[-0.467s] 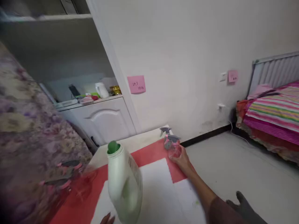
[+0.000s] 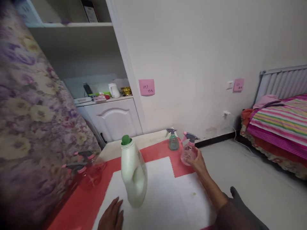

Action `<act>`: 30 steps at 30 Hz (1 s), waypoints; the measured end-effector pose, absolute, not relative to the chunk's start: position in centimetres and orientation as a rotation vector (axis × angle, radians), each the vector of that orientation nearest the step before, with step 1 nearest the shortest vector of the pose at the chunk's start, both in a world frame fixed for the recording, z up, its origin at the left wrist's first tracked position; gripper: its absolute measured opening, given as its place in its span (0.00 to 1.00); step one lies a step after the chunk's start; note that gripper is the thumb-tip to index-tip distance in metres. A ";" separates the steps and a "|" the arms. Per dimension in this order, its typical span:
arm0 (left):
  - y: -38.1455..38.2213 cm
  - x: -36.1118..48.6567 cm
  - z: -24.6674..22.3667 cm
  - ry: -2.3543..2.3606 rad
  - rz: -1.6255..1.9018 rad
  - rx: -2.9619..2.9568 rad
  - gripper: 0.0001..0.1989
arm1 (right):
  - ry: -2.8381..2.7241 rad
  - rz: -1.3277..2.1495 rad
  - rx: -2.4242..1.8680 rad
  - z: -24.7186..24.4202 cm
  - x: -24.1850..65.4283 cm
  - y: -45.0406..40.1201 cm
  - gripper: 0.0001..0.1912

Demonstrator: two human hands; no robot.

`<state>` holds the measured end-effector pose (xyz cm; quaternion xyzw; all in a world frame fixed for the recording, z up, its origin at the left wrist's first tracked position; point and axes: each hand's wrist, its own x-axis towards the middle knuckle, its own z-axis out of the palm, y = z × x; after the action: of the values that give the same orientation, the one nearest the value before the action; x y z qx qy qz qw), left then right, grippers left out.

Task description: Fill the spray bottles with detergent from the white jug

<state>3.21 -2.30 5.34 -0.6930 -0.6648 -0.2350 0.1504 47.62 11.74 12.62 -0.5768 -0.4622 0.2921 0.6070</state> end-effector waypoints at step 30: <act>-9.6 12.4 10.7 -2.174 -1.577 -2.245 0.14 | -1.564 1.040 -1.123 7.6 32.2 -5.5 0.42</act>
<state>12.38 -9.57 10.66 -0.6312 -0.6110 -0.4432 -0.1783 32.24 -5.50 7.59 -0.4560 -0.6350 0.4222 0.4589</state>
